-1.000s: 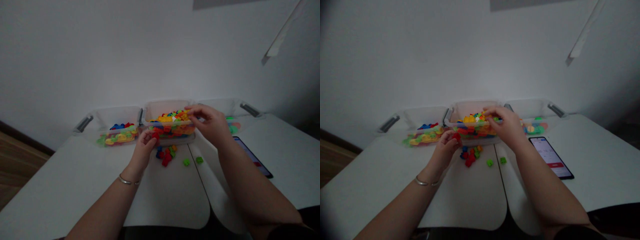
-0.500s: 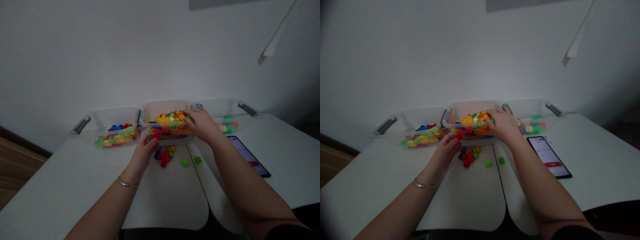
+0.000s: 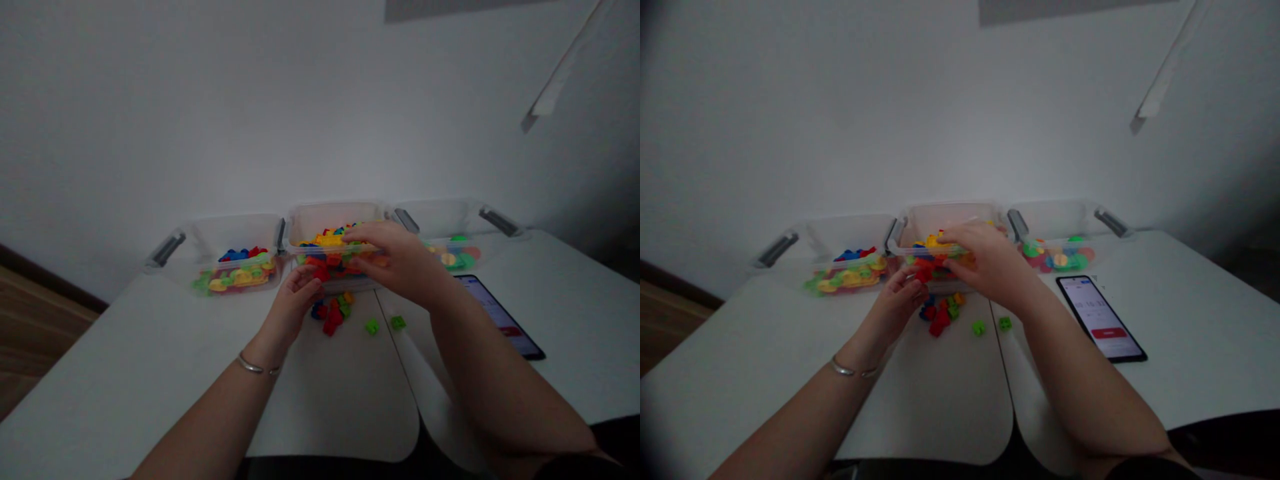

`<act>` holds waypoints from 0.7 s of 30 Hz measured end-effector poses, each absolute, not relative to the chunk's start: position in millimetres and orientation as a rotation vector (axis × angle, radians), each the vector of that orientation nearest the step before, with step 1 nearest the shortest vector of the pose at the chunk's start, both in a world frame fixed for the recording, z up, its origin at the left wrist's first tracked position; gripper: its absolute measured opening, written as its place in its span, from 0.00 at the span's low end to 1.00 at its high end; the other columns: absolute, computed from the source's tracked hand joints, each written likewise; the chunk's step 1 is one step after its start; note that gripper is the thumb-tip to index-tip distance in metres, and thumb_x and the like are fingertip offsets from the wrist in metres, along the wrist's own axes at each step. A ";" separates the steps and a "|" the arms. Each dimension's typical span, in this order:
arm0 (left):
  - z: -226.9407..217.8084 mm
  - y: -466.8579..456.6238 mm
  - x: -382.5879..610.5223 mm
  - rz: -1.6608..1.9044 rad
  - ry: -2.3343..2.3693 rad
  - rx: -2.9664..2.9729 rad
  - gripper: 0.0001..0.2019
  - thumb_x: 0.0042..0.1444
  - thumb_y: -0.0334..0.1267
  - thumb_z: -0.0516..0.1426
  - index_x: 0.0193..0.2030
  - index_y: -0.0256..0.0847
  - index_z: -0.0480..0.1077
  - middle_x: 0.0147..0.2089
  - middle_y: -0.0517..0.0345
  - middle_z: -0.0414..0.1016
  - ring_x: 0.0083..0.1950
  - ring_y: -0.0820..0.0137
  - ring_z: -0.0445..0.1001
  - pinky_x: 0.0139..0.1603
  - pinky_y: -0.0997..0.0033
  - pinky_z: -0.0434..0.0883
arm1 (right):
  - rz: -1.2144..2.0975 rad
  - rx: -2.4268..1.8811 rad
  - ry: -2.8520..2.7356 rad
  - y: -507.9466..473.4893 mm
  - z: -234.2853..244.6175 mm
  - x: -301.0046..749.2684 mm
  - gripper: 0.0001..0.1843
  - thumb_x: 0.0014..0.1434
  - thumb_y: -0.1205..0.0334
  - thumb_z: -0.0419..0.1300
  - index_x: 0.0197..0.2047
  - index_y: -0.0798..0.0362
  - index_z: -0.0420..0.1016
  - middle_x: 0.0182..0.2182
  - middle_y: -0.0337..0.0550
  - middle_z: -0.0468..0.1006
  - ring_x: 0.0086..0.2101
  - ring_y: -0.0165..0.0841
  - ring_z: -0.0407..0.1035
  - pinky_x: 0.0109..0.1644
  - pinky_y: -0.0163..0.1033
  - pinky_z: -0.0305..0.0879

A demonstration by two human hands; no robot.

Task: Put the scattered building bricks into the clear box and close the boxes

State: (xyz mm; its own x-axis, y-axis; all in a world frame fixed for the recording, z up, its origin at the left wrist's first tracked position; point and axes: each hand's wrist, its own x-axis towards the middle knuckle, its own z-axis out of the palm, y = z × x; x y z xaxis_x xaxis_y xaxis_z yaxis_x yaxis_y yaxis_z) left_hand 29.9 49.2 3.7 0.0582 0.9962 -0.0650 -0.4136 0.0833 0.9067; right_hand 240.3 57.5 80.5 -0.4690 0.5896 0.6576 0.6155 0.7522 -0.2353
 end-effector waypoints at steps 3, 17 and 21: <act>4.9 51.5 30.1 1.273 0.854 0.874 0.23 0.37 0.37 0.73 0.40 0.39 0.71 0.35 0.60 0.79 0.32 0.74 0.75 0.34 0.75 0.71 | 0.113 -0.881 -2.369 45.5 87.1 220.4 0.12 0.61 0.66 0.62 0.49 0.49 0.79 0.49 0.45 0.82 0.51 0.39 0.74 0.58 0.47 0.67; -13.1 58.2 36.0 1.227 0.808 1.030 0.22 0.40 0.41 0.74 0.39 0.39 0.71 0.33 0.60 0.79 0.33 0.73 0.77 0.37 0.75 0.73 | -0.039 -1.083 -2.430 49.4 54.4 205.4 0.06 0.63 0.66 0.61 0.44 0.55 0.78 0.41 0.48 0.82 0.42 0.40 0.75 0.45 0.43 0.68; -10.8 57.5 36.9 1.241 0.835 1.048 0.21 0.40 0.42 0.74 0.37 0.39 0.72 0.32 0.60 0.79 0.33 0.72 0.77 0.36 0.74 0.72 | -0.107 -1.058 -2.369 47.8 58.2 212.6 0.06 0.63 0.65 0.60 0.42 0.53 0.77 0.42 0.48 0.81 0.44 0.39 0.74 0.46 0.42 0.67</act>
State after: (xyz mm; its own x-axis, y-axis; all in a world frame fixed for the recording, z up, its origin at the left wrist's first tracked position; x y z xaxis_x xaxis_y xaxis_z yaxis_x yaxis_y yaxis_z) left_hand 36.9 57.5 -10.8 0.1594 0.9861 0.0461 -0.3288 0.0089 0.9444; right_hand 212.6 47.8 58.2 -0.5474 0.6682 0.5039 0.7110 0.6889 -0.1410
